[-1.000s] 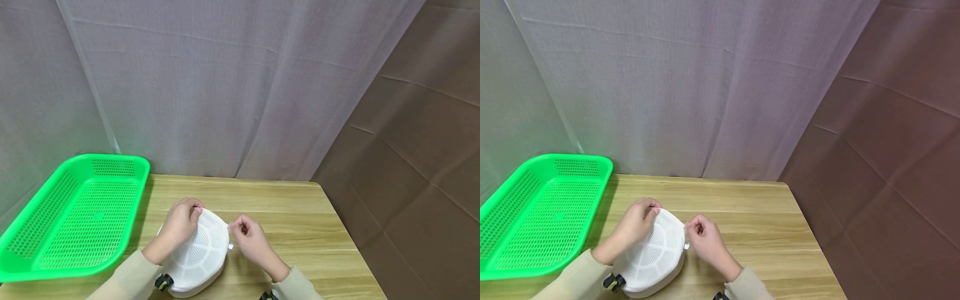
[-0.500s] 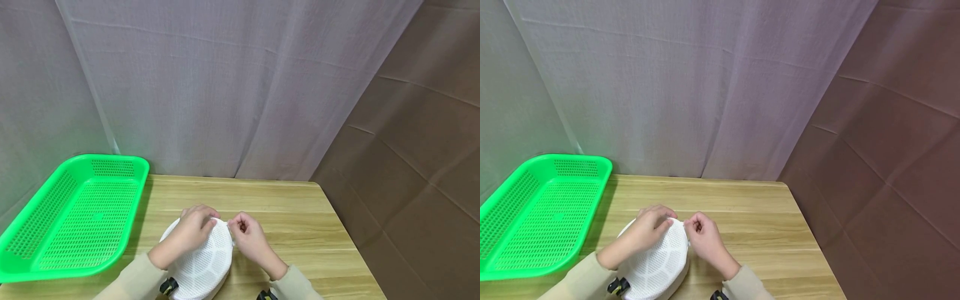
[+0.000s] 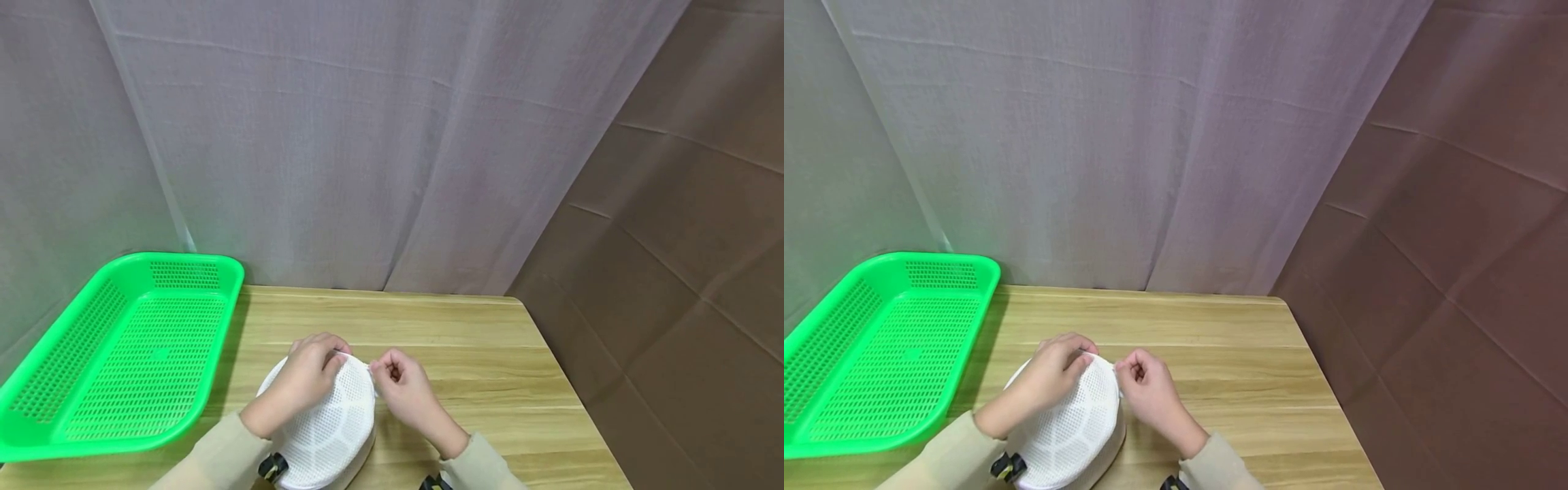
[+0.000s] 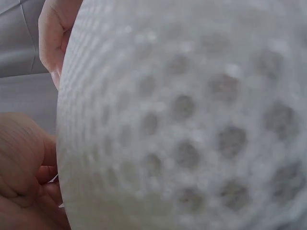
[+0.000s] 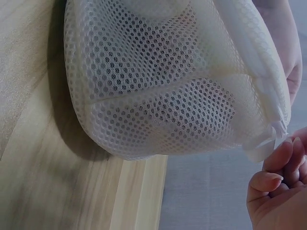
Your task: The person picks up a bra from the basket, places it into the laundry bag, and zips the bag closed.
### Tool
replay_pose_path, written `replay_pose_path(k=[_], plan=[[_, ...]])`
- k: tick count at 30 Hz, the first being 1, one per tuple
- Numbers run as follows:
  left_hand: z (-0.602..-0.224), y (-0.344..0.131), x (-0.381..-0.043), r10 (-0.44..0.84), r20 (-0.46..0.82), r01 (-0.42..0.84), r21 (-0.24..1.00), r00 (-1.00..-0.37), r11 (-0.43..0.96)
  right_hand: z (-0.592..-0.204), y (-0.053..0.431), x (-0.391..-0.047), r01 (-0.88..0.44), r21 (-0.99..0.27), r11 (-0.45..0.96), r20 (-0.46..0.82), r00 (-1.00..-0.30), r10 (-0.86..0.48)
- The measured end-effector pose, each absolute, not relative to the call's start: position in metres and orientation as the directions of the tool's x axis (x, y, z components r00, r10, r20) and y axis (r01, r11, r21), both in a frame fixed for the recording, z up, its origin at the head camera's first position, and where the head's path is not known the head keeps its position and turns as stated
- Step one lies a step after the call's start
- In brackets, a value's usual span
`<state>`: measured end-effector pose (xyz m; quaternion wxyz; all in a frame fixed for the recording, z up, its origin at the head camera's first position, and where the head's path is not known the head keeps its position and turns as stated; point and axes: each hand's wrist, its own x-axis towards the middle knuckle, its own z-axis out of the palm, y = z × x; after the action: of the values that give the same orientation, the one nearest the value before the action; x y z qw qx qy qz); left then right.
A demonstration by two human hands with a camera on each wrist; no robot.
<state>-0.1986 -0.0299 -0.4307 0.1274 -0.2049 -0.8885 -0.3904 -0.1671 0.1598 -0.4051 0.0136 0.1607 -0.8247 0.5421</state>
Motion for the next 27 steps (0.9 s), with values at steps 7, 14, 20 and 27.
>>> replay_pose_path(k=[7, 14, 20, 27], plan=[[-0.431, -0.032, -0.201, 0.251, 0.379, 0.449, 0.648, -0.891, 0.615, -0.406, 0.161, -0.167, -0.277, -0.889, 0.365, 0.198, -0.950, -0.240], [-0.429, -0.037, -0.203, 0.201, 0.371, 0.410, 0.658, -0.907, 0.631, -0.408, 0.163, -0.166, -0.273, -0.879, 0.391, 0.195, -0.954, -0.227], [-0.427, -0.041, -0.205, 0.160, 0.357, 0.374, 0.684, -0.920, 0.627, -0.408, 0.167, -0.166, -0.281, -0.875, 0.395, 0.206, -0.953, -0.221], [-0.426, -0.041, -0.205, 0.153, 0.352, 0.366, 0.691, -0.924, 0.623, -0.406, 0.167, -0.166, -0.258, -0.876, 0.407, 0.192, -0.962, -0.196]])
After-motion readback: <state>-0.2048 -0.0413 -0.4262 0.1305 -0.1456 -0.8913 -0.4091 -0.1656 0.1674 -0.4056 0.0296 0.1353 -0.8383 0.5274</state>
